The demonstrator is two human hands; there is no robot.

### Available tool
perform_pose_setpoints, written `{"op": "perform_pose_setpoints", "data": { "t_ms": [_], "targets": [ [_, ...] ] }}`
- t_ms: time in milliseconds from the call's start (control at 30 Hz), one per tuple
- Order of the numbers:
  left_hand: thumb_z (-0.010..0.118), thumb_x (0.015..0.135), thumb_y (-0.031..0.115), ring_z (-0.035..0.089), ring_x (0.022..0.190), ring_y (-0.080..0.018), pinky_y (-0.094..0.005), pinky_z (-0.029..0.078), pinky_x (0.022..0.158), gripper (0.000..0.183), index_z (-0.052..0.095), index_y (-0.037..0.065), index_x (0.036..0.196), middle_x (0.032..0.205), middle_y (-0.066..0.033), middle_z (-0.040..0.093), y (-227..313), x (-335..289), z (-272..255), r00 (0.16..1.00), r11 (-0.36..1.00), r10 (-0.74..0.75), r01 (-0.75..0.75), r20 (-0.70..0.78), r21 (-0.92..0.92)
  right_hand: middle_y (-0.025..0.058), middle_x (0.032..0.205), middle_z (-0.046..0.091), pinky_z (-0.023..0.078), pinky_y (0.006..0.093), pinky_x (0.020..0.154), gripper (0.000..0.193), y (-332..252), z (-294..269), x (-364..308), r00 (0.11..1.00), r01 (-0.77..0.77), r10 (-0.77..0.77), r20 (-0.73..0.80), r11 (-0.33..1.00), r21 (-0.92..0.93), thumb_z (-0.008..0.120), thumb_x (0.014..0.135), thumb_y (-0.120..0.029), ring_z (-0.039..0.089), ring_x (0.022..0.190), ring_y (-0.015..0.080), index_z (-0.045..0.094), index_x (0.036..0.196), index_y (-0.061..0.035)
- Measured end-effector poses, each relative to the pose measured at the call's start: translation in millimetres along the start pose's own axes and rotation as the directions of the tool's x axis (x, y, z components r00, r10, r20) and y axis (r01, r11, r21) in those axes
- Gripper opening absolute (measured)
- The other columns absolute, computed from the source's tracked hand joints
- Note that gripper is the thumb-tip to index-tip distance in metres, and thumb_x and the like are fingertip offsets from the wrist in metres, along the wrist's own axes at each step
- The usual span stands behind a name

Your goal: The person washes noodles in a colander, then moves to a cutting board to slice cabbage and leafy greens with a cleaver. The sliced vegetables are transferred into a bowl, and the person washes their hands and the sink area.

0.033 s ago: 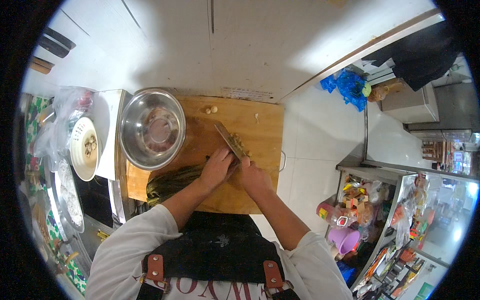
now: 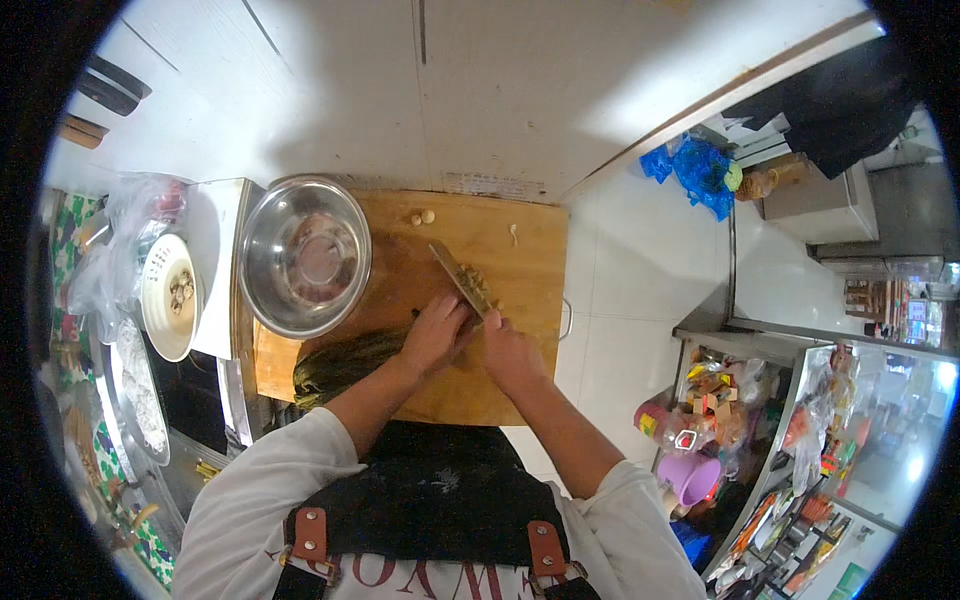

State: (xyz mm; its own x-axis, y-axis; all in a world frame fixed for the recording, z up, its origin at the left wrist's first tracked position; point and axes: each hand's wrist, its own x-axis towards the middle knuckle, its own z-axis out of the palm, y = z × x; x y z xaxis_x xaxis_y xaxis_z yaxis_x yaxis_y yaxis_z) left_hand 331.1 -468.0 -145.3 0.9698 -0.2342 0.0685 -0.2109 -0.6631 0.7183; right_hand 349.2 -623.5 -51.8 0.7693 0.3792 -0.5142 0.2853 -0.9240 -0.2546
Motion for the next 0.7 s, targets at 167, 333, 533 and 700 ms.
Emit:
{"op": "perform_pose_setpoints", "data": {
  "t_ms": [167, 333, 533, 700],
  "targets": [
    [0.066, 0.071, 0.004, 0.049, 0.108, -0.0344, -0.0414, 0.044, 0.09, 0.035, 0.057, 0.002, 0.105, 0.115, -0.0143, 0.051, -1, 0, 4, 0.986, 0.995, 0.096, -0.091, -0.135, 0.04, 0.0236, 0.092, 0.063, 0.05, 0.0513, 0.07, 0.016, 5, 12, 0, 0.997, -0.073, 0.073, 0.038, 0.997, 0.005, 0.042, 0.088, -0.009, 0.063, 0.081, 0.0425, 0.041, 0.102, -0.0014],
    [0.067, 0.071, 0.005, 0.049, 0.106, -0.034, -0.0414, 0.044, 0.087, 0.035, 0.056, 0.003, 0.104, 0.114, -0.0124, 0.051, 3, -2, -3, 0.993, 0.994, 0.055, -0.045, -0.102, 0.097, 0.0283, 0.099, 0.06, 0.052, 0.0493, 0.074, 0.021, 3, 16, 8, 0.994, -0.086, 0.081, 0.074, 0.994, 0.069, 0.044, 0.086, -0.009, 0.063, 0.087, 0.0425, 0.041, 0.105, 0.0006],
    [0.068, 0.07, 0.005, 0.05, 0.101, -0.0325, -0.0399, 0.045, 0.086, 0.034, 0.057, 0.005, 0.102, 0.111, -0.0104, 0.053, 5, -3, -3, 0.986, 0.985, 0.101, -0.08, -0.135, 0.153, 0.0282, 0.1, 0.06, 0.052, 0.0518, 0.073, 0.019, 4, 11, -10, 0.986, -0.105, 0.102, 0.134, 0.994, 0.012, 0.041, 0.088, -0.01, 0.064, 0.084, 0.0427, 0.041, 0.105, -0.0011],
    [0.067, 0.071, 0.003, 0.049, 0.105, -0.0361, -0.0433, 0.043, 0.088, 0.036, 0.056, 0.004, 0.105, 0.114, -0.0149, 0.052, -2, -4, 1, 0.999, 0.997, 0.034, -0.031, -0.038, 0.074, 0.0279, 0.099, 0.061, 0.051, 0.0521, 0.073, 0.019, 5, 11, -11, 0.999, -0.031, 0.031, 0.013, 0.998, 0.049, 0.042, 0.088, -0.01, 0.064, 0.084, 0.0426, 0.041, 0.106, -0.0017]
  ]
}}
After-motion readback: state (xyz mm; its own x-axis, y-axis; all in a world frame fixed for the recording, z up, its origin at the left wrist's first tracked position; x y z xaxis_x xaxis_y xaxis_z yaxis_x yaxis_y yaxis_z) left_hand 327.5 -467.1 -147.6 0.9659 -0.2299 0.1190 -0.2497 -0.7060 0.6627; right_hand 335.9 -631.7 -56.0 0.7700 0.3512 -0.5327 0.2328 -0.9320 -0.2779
